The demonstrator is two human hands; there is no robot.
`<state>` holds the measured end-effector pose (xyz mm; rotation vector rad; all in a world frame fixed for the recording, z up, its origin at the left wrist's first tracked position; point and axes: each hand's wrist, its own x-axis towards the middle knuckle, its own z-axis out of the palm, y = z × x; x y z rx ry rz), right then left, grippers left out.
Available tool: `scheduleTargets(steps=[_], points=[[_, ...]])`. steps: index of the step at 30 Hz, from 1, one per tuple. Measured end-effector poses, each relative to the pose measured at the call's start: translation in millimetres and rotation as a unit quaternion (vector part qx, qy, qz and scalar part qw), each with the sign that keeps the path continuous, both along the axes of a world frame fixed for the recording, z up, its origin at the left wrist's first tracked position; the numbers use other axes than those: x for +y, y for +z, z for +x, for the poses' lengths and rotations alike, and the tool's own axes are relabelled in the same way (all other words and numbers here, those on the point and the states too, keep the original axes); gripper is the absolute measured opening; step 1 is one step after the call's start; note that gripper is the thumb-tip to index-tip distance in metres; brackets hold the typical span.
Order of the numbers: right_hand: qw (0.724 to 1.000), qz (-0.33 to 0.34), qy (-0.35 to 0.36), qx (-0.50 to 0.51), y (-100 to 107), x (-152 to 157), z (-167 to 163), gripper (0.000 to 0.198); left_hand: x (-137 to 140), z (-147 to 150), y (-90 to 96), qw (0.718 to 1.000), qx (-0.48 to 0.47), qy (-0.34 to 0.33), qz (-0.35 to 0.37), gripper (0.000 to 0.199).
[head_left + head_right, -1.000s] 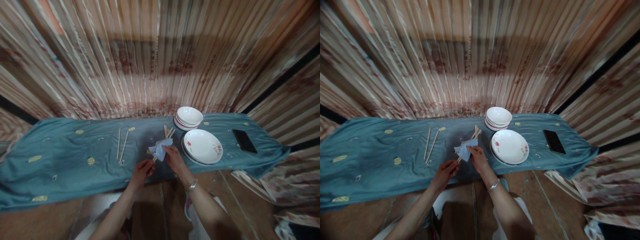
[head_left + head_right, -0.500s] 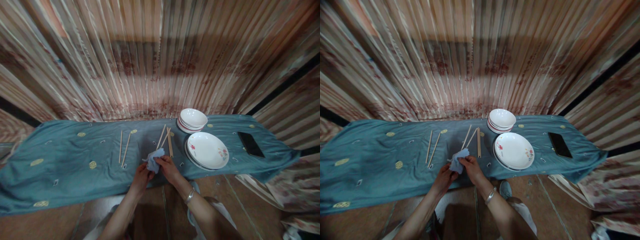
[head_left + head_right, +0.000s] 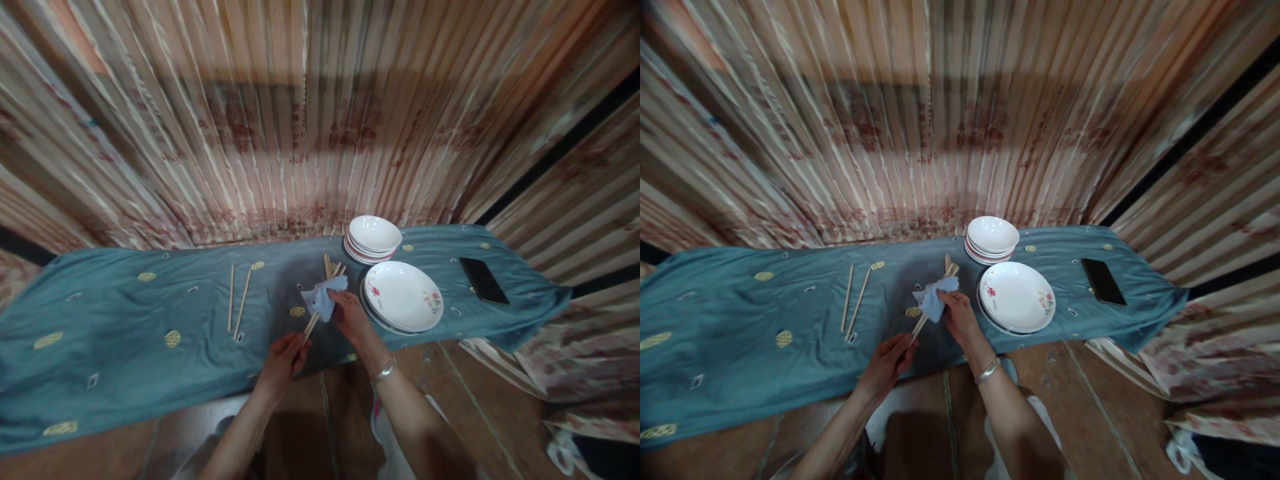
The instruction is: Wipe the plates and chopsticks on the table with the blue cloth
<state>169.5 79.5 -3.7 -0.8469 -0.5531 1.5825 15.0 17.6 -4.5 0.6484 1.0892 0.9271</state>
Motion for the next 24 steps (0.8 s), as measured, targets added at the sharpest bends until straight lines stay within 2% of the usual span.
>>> scheduleTargets(steps=[6,9,12,18,24], points=[[0.997,0.007,-0.066,0.027,5.6,8.6,17.5,0.016,-2.4,-0.1,-3.5,1.000,0.018,0.001,-0.021,0.052],[0.995,0.010,-0.091,0.047,4.8,11.7,24.2,0.019,-2.9,-1.2,-6.1,0.999,0.029,-0.016,-0.006,0.051],[0.994,0.013,-0.095,0.050,3.6,13.3,28.2,0.019,-3.2,-2.5,-6.8,0.999,0.039,-0.021,0.017,0.049],[0.993,0.002,-0.111,0.047,7.6,14.3,28.8,0.018,-1.0,-4.7,-2.8,0.998,0.053,0.017,0.040,0.049],[0.995,0.010,-0.096,0.026,5.1,13.7,26.6,0.016,0.8,-8.1,-6.3,0.995,0.071,0.005,0.065,0.040]])
